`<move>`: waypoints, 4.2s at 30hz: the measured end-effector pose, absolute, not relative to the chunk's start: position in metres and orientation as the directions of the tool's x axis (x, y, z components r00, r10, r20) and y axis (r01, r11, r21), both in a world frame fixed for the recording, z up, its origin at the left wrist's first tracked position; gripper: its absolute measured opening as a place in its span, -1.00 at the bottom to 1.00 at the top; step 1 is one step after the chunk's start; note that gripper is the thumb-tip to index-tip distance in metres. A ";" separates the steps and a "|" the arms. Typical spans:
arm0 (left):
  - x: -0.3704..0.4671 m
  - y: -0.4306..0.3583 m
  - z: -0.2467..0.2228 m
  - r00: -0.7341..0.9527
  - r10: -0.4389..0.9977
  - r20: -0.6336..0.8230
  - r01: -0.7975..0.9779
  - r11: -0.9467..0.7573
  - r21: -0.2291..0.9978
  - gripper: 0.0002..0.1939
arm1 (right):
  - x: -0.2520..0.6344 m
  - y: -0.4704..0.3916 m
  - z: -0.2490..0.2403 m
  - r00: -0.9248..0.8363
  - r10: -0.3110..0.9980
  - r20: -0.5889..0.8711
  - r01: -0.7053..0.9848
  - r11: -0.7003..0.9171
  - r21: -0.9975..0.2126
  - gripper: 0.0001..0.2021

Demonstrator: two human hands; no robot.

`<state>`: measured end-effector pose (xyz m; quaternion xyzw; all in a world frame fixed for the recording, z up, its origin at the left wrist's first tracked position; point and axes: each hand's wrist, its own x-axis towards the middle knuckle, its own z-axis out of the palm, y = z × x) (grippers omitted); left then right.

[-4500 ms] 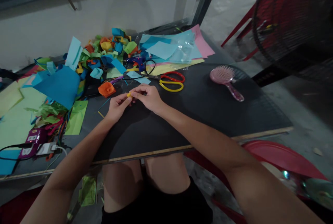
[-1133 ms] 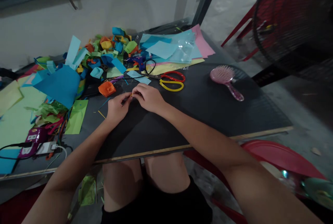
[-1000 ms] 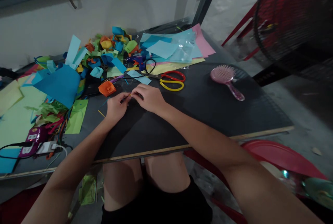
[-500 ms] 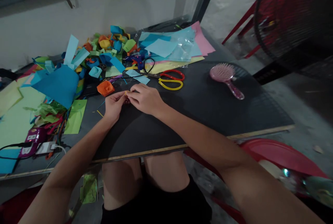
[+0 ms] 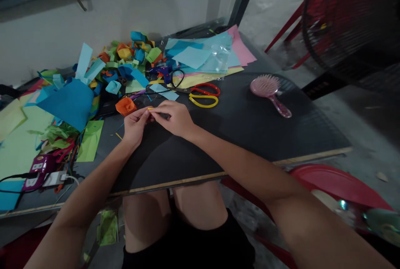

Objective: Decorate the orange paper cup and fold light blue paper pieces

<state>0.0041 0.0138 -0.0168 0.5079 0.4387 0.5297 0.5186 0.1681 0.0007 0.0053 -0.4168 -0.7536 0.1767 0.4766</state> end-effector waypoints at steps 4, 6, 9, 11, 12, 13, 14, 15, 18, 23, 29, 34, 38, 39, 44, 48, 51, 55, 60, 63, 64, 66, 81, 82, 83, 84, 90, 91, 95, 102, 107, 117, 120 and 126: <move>0.006 0.009 -0.012 0.006 0.994 0.106 -0.115 -0.105 0.988 -0.59 | 0.162 0.001 0.001 -0.031 0.900 0.434 0.287 0.424 -0.859 -0.71; 0.007 0.008 -0.011 -0.003 0.994 0.105 -0.128 -0.105 0.986 -0.60 | 0.161 0.001 -0.001 -0.015 0.913 0.408 0.252 0.399 -0.882 -0.73; 0.008 0.009 -0.012 0.001 0.993 0.115 -0.142 -0.113 0.983 -0.64 | 0.162 0.001 -0.001 -0.004 0.917 0.398 0.245 0.387 -0.889 -0.77; 0.008 0.009 -0.014 -0.003 0.992 0.126 -0.142 -0.125 0.982 -0.67 | 0.162 0.000 0.000 -0.003 0.915 0.403 0.246 0.391 -0.887 -0.78; 0.008 0.010 -0.014 -0.008 0.991 0.132 -0.142 -0.132 0.981 -0.68 | 0.163 0.000 0.000 -0.005 0.914 0.405 0.246 0.394 -0.886 -0.77; 0.008 0.010 -0.015 -0.012 0.990 0.138 -0.143 -0.138 0.980 -0.68 | 0.163 0.000 0.001 -0.009 0.914 0.407 0.245 0.396 -0.885 -0.76; 0.008 0.010 -0.015 -0.015 0.990 0.142 -0.145 -0.143 0.979 -0.69 | 0.163 0.000 0.000 -0.011 0.913 0.408 0.244 0.398 -0.885 -0.75; 0.008 0.010 -0.014 -0.015 0.989 0.146 -0.147 -0.146 0.978 -0.68 | 0.163 0.000 0.000 -0.011 0.913 0.409 0.244 0.399 -0.884 -0.75; 0.007 0.009 -0.012 0.011 0.986 0.165 -0.121 -0.162 0.979 -0.62 | 0.164 0.001 -0.002 -0.006 0.907 0.421 0.257 0.408 -0.876 -0.77; 0.003 0.008 -0.008 0.064 0.969 0.239 0.023 -0.241 0.970 -0.59 | 0.165 0.002 -0.002 -0.020 0.891 0.453 0.297 0.438 -0.848 -0.78; 0.002 0.007 -0.008 0.072 0.969 0.237 0.067 -0.242 0.968 -0.63 | 0.166 0.004 0.001 -0.053 0.878 0.476 0.359 0.462 -0.811 -0.77; 0.004 0.004 -0.003 0.079 0.976 0.203 0.090 -0.210 0.974 -0.68 | 0.170 0.005 0.003 -0.084 0.825 0.559 0.407 0.540 -0.736 -0.80; 0.006 0.003 -0.003 0.069 0.980 0.186 0.074 -0.191 0.979 -0.67 | 0.172 0.005 0.006 -0.191 0.798 0.572 0.407 0.594 -0.694 -0.83; 0.006 0.003 -0.004 0.066 0.980 0.189 0.077 -0.194 0.978 -0.68 | 0.172 0.005 0.007 -0.211 0.793 0.571 0.417 0.601 -0.682 -0.84; 0.005 0.003 -0.009 0.057 0.976 0.211 0.134 -0.217 0.967 -0.73 | 0.171 0.004 0.005 -0.273 0.736 0.619 0.576 0.641 -0.508 -0.87; 0.003 0.005 -0.009 0.060 0.974 0.217 0.160 -0.224 0.961 -0.75 | 0.167 0.001 0.003 -0.247 0.748 0.616 0.665 0.593 -0.454 -0.88; 0.005 0.006 -0.008 0.057 0.980 0.192 0.117 -0.198 0.973 -0.73 | 0.170 0.004 0.001 -0.243 0.744 0.623 0.684 0.586 -0.434 -0.85; 0.008 0.006 -0.012 0.036 0.994 0.101 0.031 -0.102 0.994 -0.68 | 0.180 0.015 -0.002 -0.359 0.671 0.649 0.575 0.707 -0.412 -0.79; 0.010 0.008 -0.018 0.008 1.000 -0.020 -0.114 0.021 0.993 -0.63 | 0.186 0.022 -0.004 -0.433 0.615 0.659 0.507 0.771 -0.386 -0.73; 0.009 0.009 -0.018 0.018 0.999 -0.043 -0.156 0.046 0.987 -0.62 | 0.186 0.022 -0.002 -0.463 0.623 0.630 0.539 0.762 -0.358 -0.69; 0.009 0.010 -0.018 0.028 0.999 -0.046 -0.165 0.050 0.985 -0.62 | 0.186 0.021 -0.001 -0.470 0.626 0.622 0.550 0.759 -0.348 -0.68; 0.009 0.010 -0.017 0.044 0.998 -0.048 -0.181 0.055 0.982 -0.61 | 0.187 0.020 0.001 -0.487 0.628 0.607 0.565 0.756 -0.330 -0.67; 0.009 0.009 -0.015 -0.007 1.000 0.029 -0.095 -0.030 0.995 -0.66 | 0.175 0.009 0.008 -0.123 0.920 0.372 0.322 0.392 -0.862 -0.79; 0.010 0.009 -0.015 -0.007 1.000 0.025 -0.093 -0.025 0.995 -0.66 | 0.174 0.010 0.006 -0.121 0.935 0.333 0.301 0.355 -0.885 -0.78; 0.010 0.008 -0.014 -0.010 1.000 0.027 -0.092 -0.028 0.995 -0.66 | 0.174 0.011 0.004 -0.124 0.948 0.293 0.273 0.316 -0.908 -0.78; 0.010 0.008 -0.014 -0.013 0.999 0.034 -0.090 -0.035 0.995 -0.66 | 0.173 0.012 0.002 -0.128 0.961 0.245 0.238 0.269 -0.933 -0.76; 0.009 0.007 -0.013 0.026 0.994 0.110 -0.007 -0.110 0.994 -0.67 | 0.173 0.016 -0.005 -0.106 0.994 0.014 0.061 0.021 -0.998 -0.65; 0.009 0.007 -0.013 0.036 0.991 0.125 0.014 -0.126 0.992 -0.67 | 0.173 0.016 -0.005 -0.107 0.994 0.020 0.052 0.026 -0.998 -0.64; 0.008 0.005 -0.012 0.034 0.981 0.193 0.074 -0.195 0.978 -0.68 | 0.175 0.015 -0.003 -0.143 0.986 0.086 0.025 0.090 -0.996 -0.63; 0.007 0.002 -0.007 0.020 0.970 0.243 0.113 -0.244 0.963 -0.71 | 0.174 0.013 0.000 -0.142 0.960 0.239 0.110 0.256 -0.961 -0.68; 0.008 0.001 -0.010 0.026 0.970 0.242 0.107 -0.244 0.964 -0.67 | 0.175 0.009 0.006 -0.110 0.885 0.453 0.311 0.463 -0.830 -0.80; 0.008 0.001 -0.005 0.040 0.981 0.190 0.035 -0.192 0.981 -0.69 | 0.174 0.007 0.004 -0.209 0.766 0.607 0.367 0.637 -0.678 -0.84; 0.007 0.000 -0.003 0.050 0.986 0.160 0.041 -0.162 0.986 -0.63 | 0.173 0.007 0.003 -0.212 0.790 0.575 0.395 0.608 -0.689 -0.84; 0.007 -0.003 -0.001 0.019 0.988 0.156 0.138 -0.157 0.978 -0.62 | 0.170 0.004 0.001 -0.249 0.788 0.562 0.416 0.612 -0.673 -0.88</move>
